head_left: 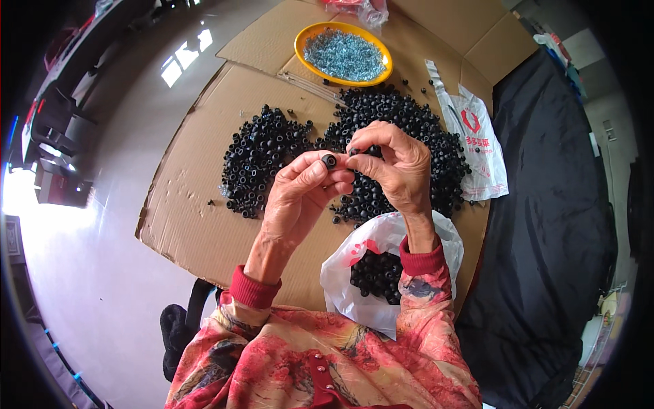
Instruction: Sort and inspect small black circular plastic or rubber components on a cardboard surface.
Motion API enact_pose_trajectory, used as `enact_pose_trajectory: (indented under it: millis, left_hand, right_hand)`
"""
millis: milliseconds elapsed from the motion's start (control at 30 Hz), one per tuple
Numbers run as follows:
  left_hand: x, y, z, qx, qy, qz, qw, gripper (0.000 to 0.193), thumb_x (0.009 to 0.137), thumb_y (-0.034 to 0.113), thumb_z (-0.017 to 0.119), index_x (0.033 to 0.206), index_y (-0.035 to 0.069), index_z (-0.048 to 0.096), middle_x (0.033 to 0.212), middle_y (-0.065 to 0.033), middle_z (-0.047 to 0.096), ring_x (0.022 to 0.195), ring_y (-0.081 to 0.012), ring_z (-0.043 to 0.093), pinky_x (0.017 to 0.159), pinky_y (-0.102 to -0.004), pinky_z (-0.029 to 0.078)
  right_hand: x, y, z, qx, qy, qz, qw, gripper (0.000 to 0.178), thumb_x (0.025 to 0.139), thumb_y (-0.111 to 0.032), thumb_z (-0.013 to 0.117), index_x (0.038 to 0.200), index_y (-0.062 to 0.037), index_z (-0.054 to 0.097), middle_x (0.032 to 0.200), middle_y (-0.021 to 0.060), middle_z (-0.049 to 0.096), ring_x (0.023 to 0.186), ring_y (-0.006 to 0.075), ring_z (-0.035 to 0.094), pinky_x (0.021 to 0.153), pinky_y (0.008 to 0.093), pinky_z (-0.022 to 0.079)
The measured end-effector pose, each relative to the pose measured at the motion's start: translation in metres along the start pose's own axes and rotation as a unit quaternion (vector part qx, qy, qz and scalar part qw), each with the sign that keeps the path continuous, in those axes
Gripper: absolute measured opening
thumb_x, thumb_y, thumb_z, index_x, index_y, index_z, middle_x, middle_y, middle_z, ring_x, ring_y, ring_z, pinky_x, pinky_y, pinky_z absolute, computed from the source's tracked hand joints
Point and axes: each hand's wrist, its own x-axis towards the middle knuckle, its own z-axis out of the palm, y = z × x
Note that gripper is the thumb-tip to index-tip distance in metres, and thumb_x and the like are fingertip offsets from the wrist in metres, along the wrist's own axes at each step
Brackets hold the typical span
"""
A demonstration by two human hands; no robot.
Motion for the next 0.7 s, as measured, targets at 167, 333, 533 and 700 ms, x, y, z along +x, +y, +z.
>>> enact_pose_trajectory:
  millis: [167, 333, 533, 700]
  left_hand:
    - [-0.002, -0.003, 0.000, -0.007, 0.012, 0.001, 1.000, 0.020, 0.089, 0.013, 0.054, 0.103, -0.001, 0.058, 0.099, -0.0120, 0.063, 0.093, -0.0200, 0.061, 0.083, -0.0362, 0.050]
    - [-0.001, -0.006, -0.005, -0.008, 0.018, -0.020, 1.000, 0.019, 0.088, 0.011, 0.055, 0.102, -0.002, 0.059, 0.097, -0.0112, 0.063, 0.090, -0.0189, 0.061, 0.085, -0.0356, 0.049]
    - [0.000, -0.007, -0.011, -0.003, 0.039, -0.011, 0.999, 0.019, 0.087, 0.010, 0.057, 0.100, -0.002, 0.059, 0.096, -0.0115, 0.063, 0.089, -0.0198, 0.061, 0.085, -0.0355, 0.049]
    - [-0.002, -0.007, -0.016, 0.028, 0.025, -0.034, 0.999, 0.021, 0.086, 0.015, 0.058, 0.100, -0.001, 0.060, 0.100, -0.0113, 0.062, 0.092, -0.0218, 0.060, 0.087, -0.0381, 0.046]
  right_hand:
    - [0.000, -0.004, 0.001, -0.085, -0.025, -0.076, 0.993, 0.020, 0.068, 0.002, 0.070, 0.084, -0.0040, 0.060, 0.079, 0.0053, 0.061, 0.073, 0.0166, 0.060, 0.068, 0.0274, 0.049]
    - [-0.001, -0.003, 0.002, -0.127, -0.042, -0.078, 0.988, 0.022, 0.066, 0.003, 0.070, 0.083, -0.0047, 0.059, 0.080, 0.0055, 0.060, 0.075, 0.0184, 0.060, 0.067, 0.0284, 0.049]
    - [-0.003, -0.007, 0.001, -0.150, -0.070, -0.049, 0.985, 0.019, 0.068, 0.002, 0.069, 0.084, -0.0037, 0.060, 0.082, 0.0062, 0.060, 0.076, 0.0190, 0.060, 0.068, 0.0294, 0.049]
    - [-0.001, 0.000, -0.005, -0.125, -0.090, -0.038, 0.987, 0.010, 0.077, -0.004, 0.063, 0.087, -0.0022, 0.062, 0.082, 0.0085, 0.062, 0.076, 0.0205, 0.062, 0.066, 0.0302, 0.049]
